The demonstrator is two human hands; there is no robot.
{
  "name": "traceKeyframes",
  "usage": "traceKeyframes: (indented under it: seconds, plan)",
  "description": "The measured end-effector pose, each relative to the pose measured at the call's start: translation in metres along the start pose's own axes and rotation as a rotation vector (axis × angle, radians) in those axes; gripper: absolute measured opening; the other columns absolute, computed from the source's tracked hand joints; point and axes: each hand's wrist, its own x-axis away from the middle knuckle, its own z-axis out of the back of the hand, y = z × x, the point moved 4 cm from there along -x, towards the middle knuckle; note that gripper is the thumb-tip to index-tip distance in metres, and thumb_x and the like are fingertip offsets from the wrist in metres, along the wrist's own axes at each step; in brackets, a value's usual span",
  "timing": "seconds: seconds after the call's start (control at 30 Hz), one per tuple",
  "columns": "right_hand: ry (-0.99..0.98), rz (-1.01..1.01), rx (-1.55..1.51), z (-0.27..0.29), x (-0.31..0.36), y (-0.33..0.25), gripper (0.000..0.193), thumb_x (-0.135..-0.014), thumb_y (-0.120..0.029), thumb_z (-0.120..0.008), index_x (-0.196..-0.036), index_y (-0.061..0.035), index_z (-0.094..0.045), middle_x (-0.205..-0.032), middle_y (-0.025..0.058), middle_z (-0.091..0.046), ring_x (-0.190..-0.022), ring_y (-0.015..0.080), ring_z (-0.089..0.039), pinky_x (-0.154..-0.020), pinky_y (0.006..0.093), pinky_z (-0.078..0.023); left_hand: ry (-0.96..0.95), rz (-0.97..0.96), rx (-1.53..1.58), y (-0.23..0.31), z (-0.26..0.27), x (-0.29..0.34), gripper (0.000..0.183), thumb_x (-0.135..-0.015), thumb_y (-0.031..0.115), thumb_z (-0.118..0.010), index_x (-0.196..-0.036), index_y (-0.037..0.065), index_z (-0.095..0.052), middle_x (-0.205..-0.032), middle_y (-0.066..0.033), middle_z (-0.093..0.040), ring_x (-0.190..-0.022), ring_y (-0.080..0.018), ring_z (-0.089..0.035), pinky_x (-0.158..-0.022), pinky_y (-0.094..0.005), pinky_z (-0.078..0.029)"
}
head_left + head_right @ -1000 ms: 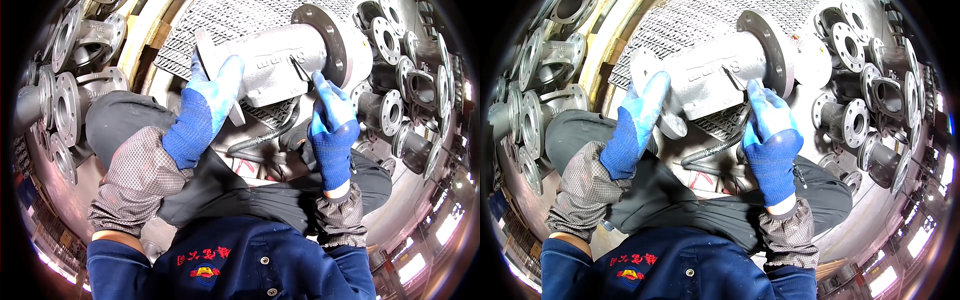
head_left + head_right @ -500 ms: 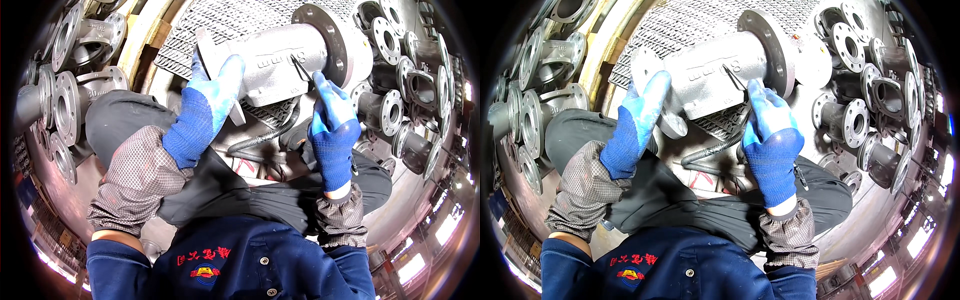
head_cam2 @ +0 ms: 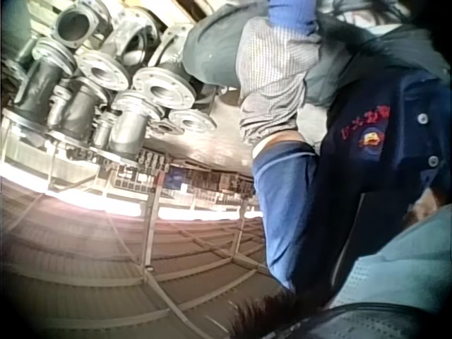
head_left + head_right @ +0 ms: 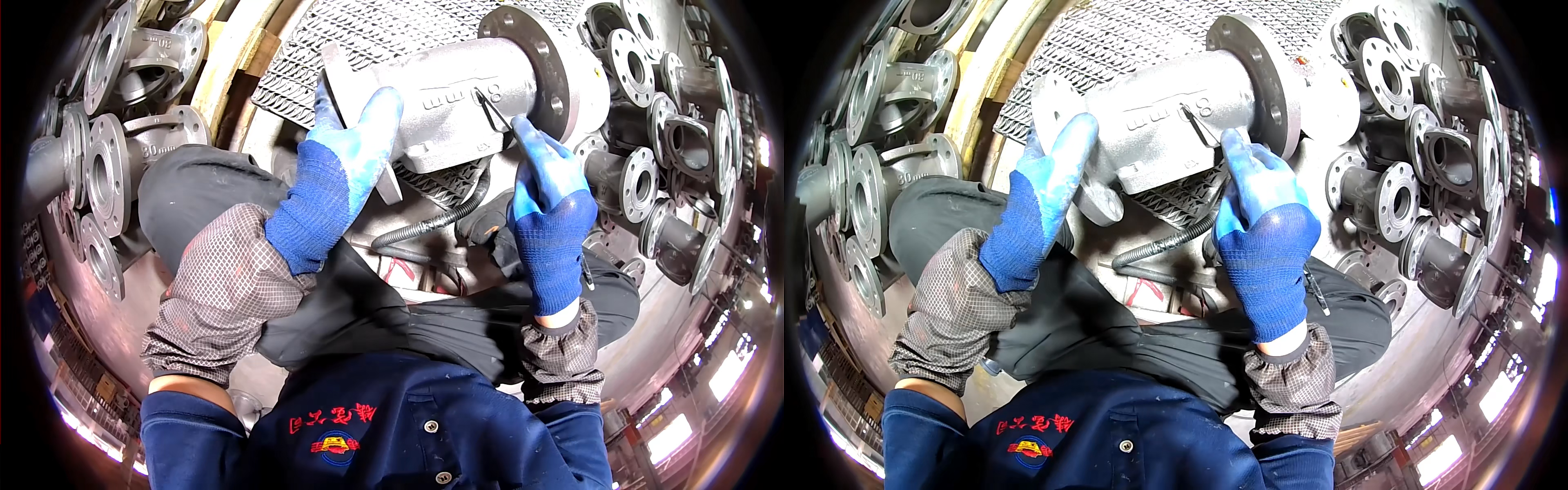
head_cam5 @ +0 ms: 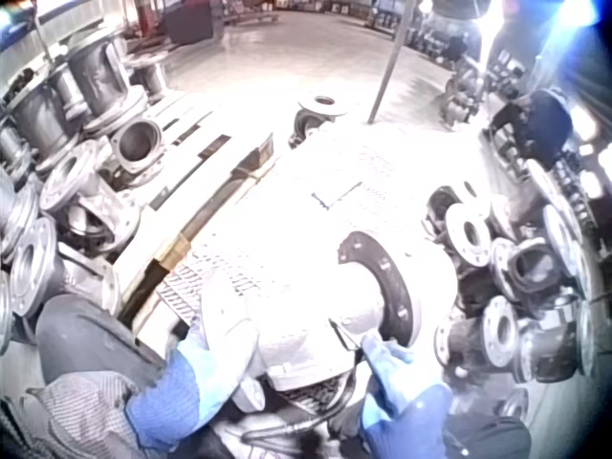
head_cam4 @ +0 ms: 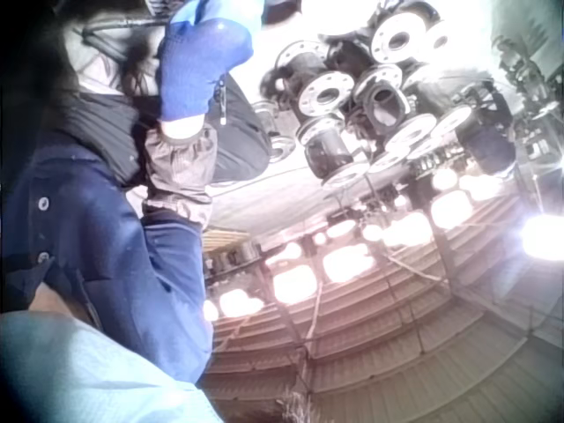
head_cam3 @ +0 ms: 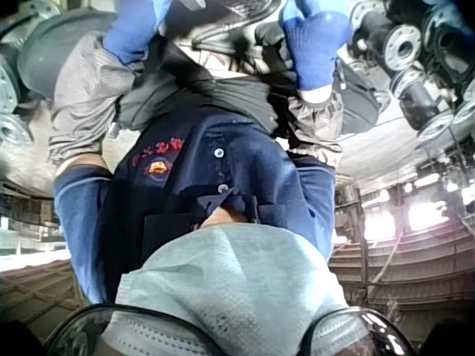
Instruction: The person marks the exterior surfaces of metal pipe fittings with a marker while seated on a floor surrounded by industrial equipment and similar parts.
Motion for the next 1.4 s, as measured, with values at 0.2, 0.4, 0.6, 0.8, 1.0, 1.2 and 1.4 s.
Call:
traceKeyframes:
  seconds: [0.2, 0.4, 0.6, 0.8, 1.0, 1.2, 1.4]
  plan:
    - [-0.029, 0.005, 0.01, 0.001, -0.001, -0.001, 0.049, -0.077, 0.0, -0.06, -0.123, -0.0133, -0.06, -0.106, 0.0159, -0.064, -0.093, 0.0318, -0.063, -0.08, 0.0373, -0.051, 0.024, 0.105, 0.074, 0.01, -0.008, 0.004, 0.044, -0.093, 0.025, -0.062, -0.124, -0.002, -0.048, -0.11, -0.0061, -0.058, -0.099, -0.0135, -0.055, -0.087, -0.0271, -0.045]
    - [-0.025, 0.017, -0.002, 0.004, -0.003, -0.004, 0.051, -0.076, 0.001, -0.059, -0.125, -0.014, -0.059, -0.107, 0.0154, -0.064, -0.094, 0.0318, -0.063, -0.08, 0.0373, -0.051, 0.083, 0.152, 0.072, 0.009, -0.009, 0.004, 0.045, -0.092, 0.025, -0.063, -0.124, -0.002, -0.049, -0.11, -0.0066, -0.058, -0.099, -0.0138, -0.055, -0.086, -0.0272, -0.046]
    - [-0.056, -0.014, 0.019, 0.004, -0.001, -0.002, 0.053, -0.074, 0.002, -0.058, -0.124, -0.0148, -0.06, -0.107, 0.0149, -0.064, -0.093, 0.0318, -0.063, -0.079, 0.0375, -0.051, 0.11, 0.179, 0.05, 0.008, -0.008, 0.002, 0.046, -0.091, 0.024, -0.064, -0.125, -0.003, -0.049, -0.11, -0.0072, -0.059, -0.099, -0.0144, -0.057, -0.086, -0.0272, -0.047]
    - [-0.047, 0.006, -0.001, 0.004, -0.003, 0.002, 0.054, -0.073, 0.001, -0.059, -0.124, -0.0161, -0.06, -0.107, 0.0146, -0.064, -0.093, 0.0315, -0.063, -0.079, 0.0372, -0.051, 0.018, 0.09, -0.024, 0.0, -0.003, -0.001, 0.044, -0.091, 0.026, -0.063, -0.124, -0.001, -0.05, -0.11, -0.0068, -0.06, -0.098, -0.014, -0.057, -0.085, -0.0275, -0.047]
    - [-0.049, 0.016, 0.0, 0.004, -0.002, 0.003, 0.054, -0.074, 0.001, -0.059, -0.124, -0.0164, -0.06, -0.108, 0.0147, -0.064, -0.092, 0.0319, -0.063, -0.079, 0.0376, -0.051, 0.081, 0.126, 0.055, 0.005, -0.006, 0.002, 0.041, -0.092, 0.025, -0.062, -0.122, -0.001, -0.051, -0.109, -0.0059, -0.06, -0.097, -0.0134, -0.056, -0.085, -0.0278, -0.047]
    - [-0.072, 0.009, 0.006, 0.004, -0.003, 0.002, 0.053, -0.074, 0.0, -0.059, -0.125, -0.0168, -0.06, -0.108, 0.0146, -0.064, -0.091, 0.0322, -0.063, -0.079, 0.0377, -0.051, 0.035, 0.092, 0.145, 0.012, -0.008, 0.01, 0.041, -0.092, 0.025, -0.062, -0.121, -0.002, -0.051, -0.109, -0.0062, -0.059, -0.097, -0.0139, -0.056, -0.086, -0.0281, -0.046]
    - [-0.068, 0.011, 0.043, 0.005, -0.002, 0.002, 0.053, -0.074, -0.001, -0.06, -0.125, -0.0177, -0.06, -0.108, 0.0134, -0.064, -0.09, 0.0315, -0.063, -0.078, 0.0377, -0.051, 0.044, 0.16, 0.113, 0.011, -0.008, 0.006, 0.042, -0.092, 0.027, -0.063, -0.121, -0.002, -0.051, -0.111, -0.0066, -0.059, -0.099, -0.0139, -0.056, -0.087, -0.028, -0.046]
